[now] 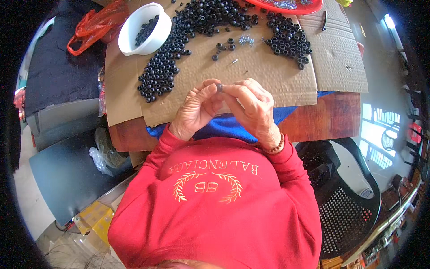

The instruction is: The person assembles small black plastic components by hand, inserting tiny clear beads into them.

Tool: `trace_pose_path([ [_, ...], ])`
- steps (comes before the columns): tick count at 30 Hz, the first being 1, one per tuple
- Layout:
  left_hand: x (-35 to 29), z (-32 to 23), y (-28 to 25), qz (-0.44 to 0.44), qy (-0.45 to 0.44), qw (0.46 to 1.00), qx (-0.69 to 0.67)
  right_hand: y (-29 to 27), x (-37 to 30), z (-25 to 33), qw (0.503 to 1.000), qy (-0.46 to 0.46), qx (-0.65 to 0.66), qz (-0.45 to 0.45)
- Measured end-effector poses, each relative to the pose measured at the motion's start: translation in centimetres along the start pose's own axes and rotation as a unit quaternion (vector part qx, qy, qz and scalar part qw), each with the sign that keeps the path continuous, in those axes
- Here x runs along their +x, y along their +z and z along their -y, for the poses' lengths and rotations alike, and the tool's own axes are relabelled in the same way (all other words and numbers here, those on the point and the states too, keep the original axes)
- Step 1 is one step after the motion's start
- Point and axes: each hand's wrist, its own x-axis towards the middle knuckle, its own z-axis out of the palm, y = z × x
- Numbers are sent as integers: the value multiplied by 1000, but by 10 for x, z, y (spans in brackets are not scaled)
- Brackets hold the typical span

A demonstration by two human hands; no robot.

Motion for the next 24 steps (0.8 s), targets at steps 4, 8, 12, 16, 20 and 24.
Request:
trace_pose_path([
  [4, -1, -2, 3, -7, 12, 1000, 18, -1, 1, 2, 1000, 3, -16, -2],
  [8, -2, -1, 3, -8, 4, 1000, 18, 0, 0, 1, 1000, -6, -26, -1],
  [12, -1, 1, 0, 2, 7, 1000, 9, 0, 4, 3, 999, -29, -44, 13],
  [16, -2, 3, -2, 5, 0, 1000, 7, -1, 3, -2, 999, -12, -24, 47],
  [20, -1, 5, -6, 2, -4, 1000, 30, -1, -1, -5, 988, 86, 104, 77],
  [24, -1, -3, -10, 49, -24, 997, 57, -6, -1, -13, 900, 278, 303, 146],
])
